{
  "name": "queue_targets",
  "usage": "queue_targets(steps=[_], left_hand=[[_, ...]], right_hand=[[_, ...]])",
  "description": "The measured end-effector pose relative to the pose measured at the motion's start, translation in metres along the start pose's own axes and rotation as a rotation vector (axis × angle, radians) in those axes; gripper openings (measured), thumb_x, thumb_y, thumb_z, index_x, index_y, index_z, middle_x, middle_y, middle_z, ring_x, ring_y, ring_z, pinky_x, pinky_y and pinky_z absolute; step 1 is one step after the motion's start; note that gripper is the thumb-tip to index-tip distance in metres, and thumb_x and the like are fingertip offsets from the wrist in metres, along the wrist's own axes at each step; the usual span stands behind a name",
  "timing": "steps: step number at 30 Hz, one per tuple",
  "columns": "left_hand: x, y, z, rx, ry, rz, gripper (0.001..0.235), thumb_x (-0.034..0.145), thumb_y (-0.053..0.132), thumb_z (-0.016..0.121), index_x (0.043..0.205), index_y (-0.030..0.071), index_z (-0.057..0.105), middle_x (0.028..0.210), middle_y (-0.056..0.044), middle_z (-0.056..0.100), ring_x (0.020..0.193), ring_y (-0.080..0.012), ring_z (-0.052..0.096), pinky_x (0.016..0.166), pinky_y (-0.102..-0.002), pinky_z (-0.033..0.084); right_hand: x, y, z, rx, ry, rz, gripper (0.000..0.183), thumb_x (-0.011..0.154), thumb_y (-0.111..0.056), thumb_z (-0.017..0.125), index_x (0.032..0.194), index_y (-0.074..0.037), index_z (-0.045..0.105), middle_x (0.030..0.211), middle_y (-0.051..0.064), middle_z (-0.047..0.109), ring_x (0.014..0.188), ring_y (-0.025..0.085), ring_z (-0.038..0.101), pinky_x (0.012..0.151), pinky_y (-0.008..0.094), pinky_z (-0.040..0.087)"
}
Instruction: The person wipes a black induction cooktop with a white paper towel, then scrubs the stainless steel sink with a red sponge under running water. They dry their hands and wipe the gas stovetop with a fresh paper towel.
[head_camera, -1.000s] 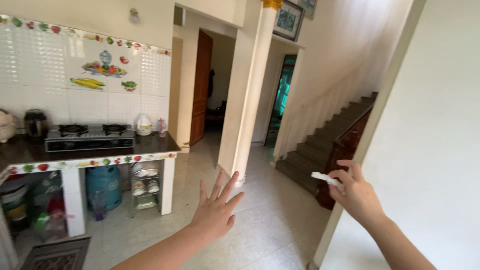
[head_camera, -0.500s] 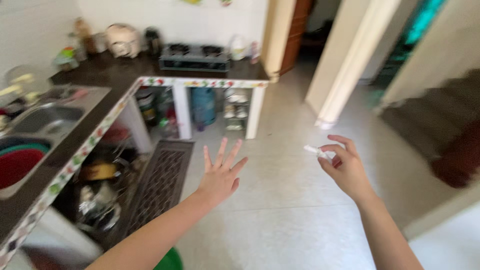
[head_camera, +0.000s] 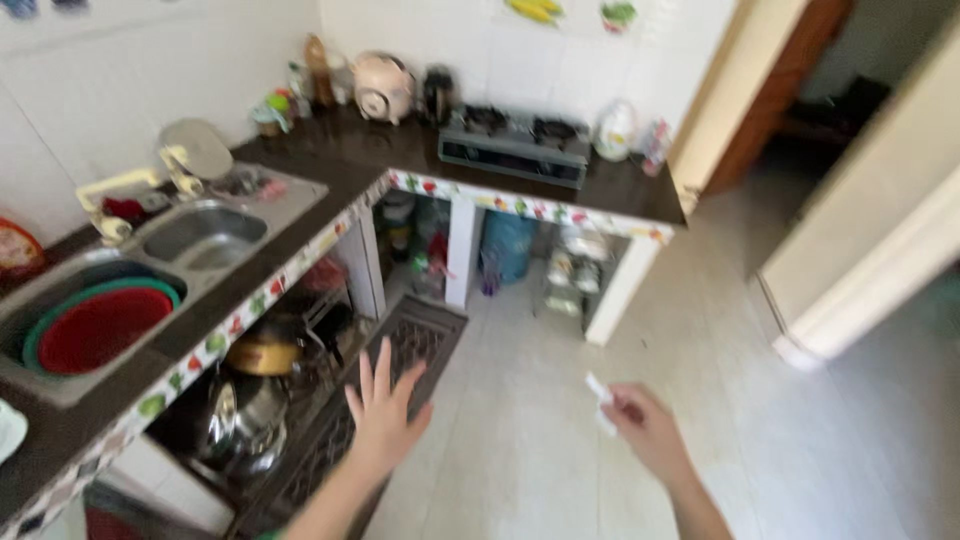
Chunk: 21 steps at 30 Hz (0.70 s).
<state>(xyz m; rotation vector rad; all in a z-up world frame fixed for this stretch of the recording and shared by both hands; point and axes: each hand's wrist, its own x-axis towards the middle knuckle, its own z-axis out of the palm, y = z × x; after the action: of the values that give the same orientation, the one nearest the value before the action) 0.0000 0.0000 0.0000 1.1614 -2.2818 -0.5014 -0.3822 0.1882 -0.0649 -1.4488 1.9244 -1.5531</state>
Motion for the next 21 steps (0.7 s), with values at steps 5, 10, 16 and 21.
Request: queue_targets(steps=[5,10,16,21], left_hand=[[0.038,-0.042,0.039,-0.082,-0.090,-0.262,0.066,0.086,0.030,0.077,0.147,0.030,0.053,0.171,-0.008,-0.002,0.155,-0.0444,-0.009,0.114,-0.075,0.007],[0.086,-0.095,0.075,-0.122,-0.051,-0.337,0.071,0.083,0.025,0.078,0.148,0.029,0.050,0.169,-0.008,0.003,0.156,-0.0412,0.000,0.115,-0.073,0.011],[0.191,-0.169,0.087,-0.204,-0.063,-0.335,0.062,0.087,0.025,0.077,0.143,0.026,0.050,0.170,-0.010,0.004,0.156,-0.0405,0.004,0.118,-0.067,0.014],[0.276,-0.245,0.073,-0.238,-0.021,-0.384,0.058,0.090,0.027,0.075,0.142,0.024,0.051,0.169,-0.014,0.008,0.155,-0.0412,0.008,0.118,-0.062,0.019]], right_hand=[[0.079,0.043,0.075,0.260,-0.070,0.313,0.030,0.089,-0.009,0.072,0.119,-0.009,0.069,0.088,0.006,0.066,0.065,0.010,0.062,0.055,0.025,0.048],[0.143,0.057,0.153,0.333,-0.185,0.430,0.032,0.090,-0.011,0.067,0.122,-0.009,0.070,0.088,0.007,0.064,0.058,0.015,0.060,0.049,0.029,0.048],[0.240,0.093,0.245,0.348,-0.271,0.315,0.026,0.095,-0.010,0.062,0.116,0.000,0.074,0.098,0.010,0.067,0.071,0.017,0.065,0.063,0.031,0.056],[0.328,0.118,0.307,0.569,-0.198,0.527,0.027,0.099,-0.013,0.057,0.120,0.000,0.070,0.106,0.014,0.069,0.088,0.019,0.069,0.077,0.036,0.058]])
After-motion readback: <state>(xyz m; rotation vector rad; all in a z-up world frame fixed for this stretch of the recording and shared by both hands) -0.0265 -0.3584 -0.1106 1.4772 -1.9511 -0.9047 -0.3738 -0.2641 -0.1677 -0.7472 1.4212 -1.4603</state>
